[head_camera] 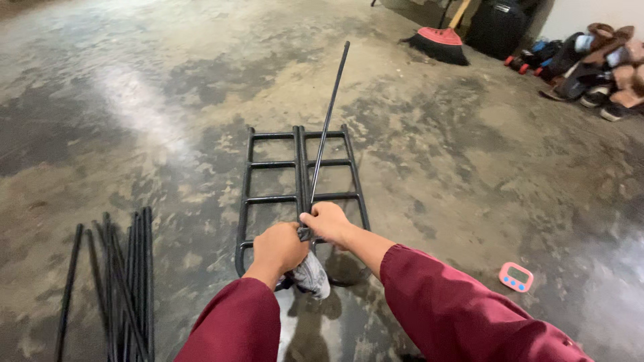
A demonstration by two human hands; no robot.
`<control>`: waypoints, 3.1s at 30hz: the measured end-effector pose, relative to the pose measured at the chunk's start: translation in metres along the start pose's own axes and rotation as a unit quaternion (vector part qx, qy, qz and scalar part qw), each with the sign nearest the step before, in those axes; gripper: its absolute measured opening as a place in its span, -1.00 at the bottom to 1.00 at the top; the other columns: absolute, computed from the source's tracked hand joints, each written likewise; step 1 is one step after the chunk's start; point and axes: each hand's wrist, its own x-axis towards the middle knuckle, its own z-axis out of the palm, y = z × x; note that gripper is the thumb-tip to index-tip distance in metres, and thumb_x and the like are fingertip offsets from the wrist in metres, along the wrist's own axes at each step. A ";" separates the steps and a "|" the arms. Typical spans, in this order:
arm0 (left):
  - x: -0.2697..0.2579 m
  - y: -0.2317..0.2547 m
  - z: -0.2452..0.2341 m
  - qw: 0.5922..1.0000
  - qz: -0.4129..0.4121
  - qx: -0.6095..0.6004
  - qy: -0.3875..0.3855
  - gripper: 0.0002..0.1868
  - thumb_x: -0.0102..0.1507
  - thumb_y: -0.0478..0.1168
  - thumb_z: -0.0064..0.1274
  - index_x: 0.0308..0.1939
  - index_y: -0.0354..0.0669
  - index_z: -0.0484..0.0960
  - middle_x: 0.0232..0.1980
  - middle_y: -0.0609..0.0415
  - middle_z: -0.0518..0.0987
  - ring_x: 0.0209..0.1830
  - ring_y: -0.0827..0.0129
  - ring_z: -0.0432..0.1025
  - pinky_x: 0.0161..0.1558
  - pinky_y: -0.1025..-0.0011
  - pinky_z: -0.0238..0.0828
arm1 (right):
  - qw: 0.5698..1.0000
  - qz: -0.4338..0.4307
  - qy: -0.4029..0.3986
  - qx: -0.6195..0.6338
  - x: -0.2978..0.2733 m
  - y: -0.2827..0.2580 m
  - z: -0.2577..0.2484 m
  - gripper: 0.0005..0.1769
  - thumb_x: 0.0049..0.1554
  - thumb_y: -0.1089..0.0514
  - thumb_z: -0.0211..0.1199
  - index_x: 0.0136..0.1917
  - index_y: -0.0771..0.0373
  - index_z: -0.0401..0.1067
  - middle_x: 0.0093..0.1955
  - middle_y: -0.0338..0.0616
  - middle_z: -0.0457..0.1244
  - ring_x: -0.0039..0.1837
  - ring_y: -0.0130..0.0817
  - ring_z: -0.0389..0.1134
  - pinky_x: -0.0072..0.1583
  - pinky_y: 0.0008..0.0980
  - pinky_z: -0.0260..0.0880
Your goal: The person inserts long black metal rods into a black metal frame lying on the floor, using a blue rubber mallet to tap each rod into place. The person repeats this process for multiple rods, securing them into the frame structure.
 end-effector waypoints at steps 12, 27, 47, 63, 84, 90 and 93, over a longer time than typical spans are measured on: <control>-0.013 -0.026 -0.022 0.995 -0.028 -0.026 -0.090 -0.52 0.11 0.24 0.20 -0.09 0.05 0.73 -0.06 -0.01 0.70 0.05 0.06 0.56 0.04 0.15 0.48 | 0.993 0.045 0.040 0.100 0.021 -0.007 0.032 -0.59 0.13 -0.07 0.30 -0.28 0.33 0.41 -0.35 0.00 0.33 -0.30 -0.26 0.35 -0.21 -0.16 0.37; 0.005 -0.028 0.000 0.984 -0.074 -0.135 -0.094 -0.55 0.16 0.18 0.11 -0.08 -0.01 0.74 -0.05 -0.12 0.68 0.04 -0.07 0.54 0.04 0.11 0.47 | 0.948 0.161 -0.056 0.269 0.046 0.032 0.067 -0.82 0.06 0.25 0.34 -0.27 0.35 0.38 -0.40 -0.16 0.25 -0.43 -0.34 0.28 -0.44 -0.23 0.23; 0.004 -0.065 -0.012 0.991 -0.069 0.078 -0.081 -0.59 0.18 0.22 0.14 -0.04 0.16 0.72 0.10 0.05 0.63 0.10 0.04 0.54 0.07 0.03 0.46 | 0.982 0.167 -0.092 0.020 0.059 0.089 0.069 -0.71 0.10 0.09 0.37 -0.11 0.40 0.49 -0.38 0.01 0.30 -0.46 -0.22 0.29 -0.39 -0.19 0.25; -0.004 -0.087 -0.015 0.992 -0.060 0.095 -0.059 -0.67 0.17 0.16 0.13 -0.11 0.18 0.74 0.03 0.08 0.63 0.08 0.04 0.54 0.12 -0.03 0.36 | 0.994 0.016 -0.001 -0.111 0.063 0.086 0.088 -0.48 0.03 -0.02 0.45 0.13 0.37 0.49 0.08 0.21 0.38 0.18 0.11 0.42 0.22 -0.10 0.41; -0.012 -0.151 -0.038 0.990 -0.074 0.117 0.040 -0.71 0.11 0.14 0.16 -0.17 0.24 0.73 -0.04 0.08 0.63 0.01 0.03 0.55 0.00 -0.02 0.39 | 0.975 -0.018 -0.062 -0.212 0.021 0.008 0.119 0.01 0.13 -0.18 0.30 0.64 0.11 -0.12 0.68 -0.04 -0.13 0.62 0.02 -0.06 0.52 -0.04 0.05; -0.031 -0.204 -0.061 0.971 -0.138 0.131 0.144 -0.74 0.19 0.13 0.14 -0.15 0.23 0.73 -0.06 0.09 0.64 -0.03 0.02 0.55 -0.08 -0.03 0.41 | 0.961 -0.053 -0.115 -0.247 0.006 -0.047 0.149 0.00 0.16 -0.22 0.23 0.66 0.04 -0.19 0.72 -0.14 -0.26 0.70 -0.08 -0.27 0.57 0.07 -0.19; -0.044 -0.234 -0.070 0.955 -0.133 0.150 0.220 -0.73 0.11 0.12 0.20 -0.19 0.21 0.75 0.08 0.04 0.61 -0.07 -0.02 0.55 -0.15 -0.04 0.39 | 0.965 -0.060 -0.125 -0.224 0.000 -0.070 0.169 -0.02 0.15 -0.22 0.21 0.66 0.01 -0.19 0.72 -0.18 -0.29 0.70 -0.11 -0.32 0.57 0.07 -0.26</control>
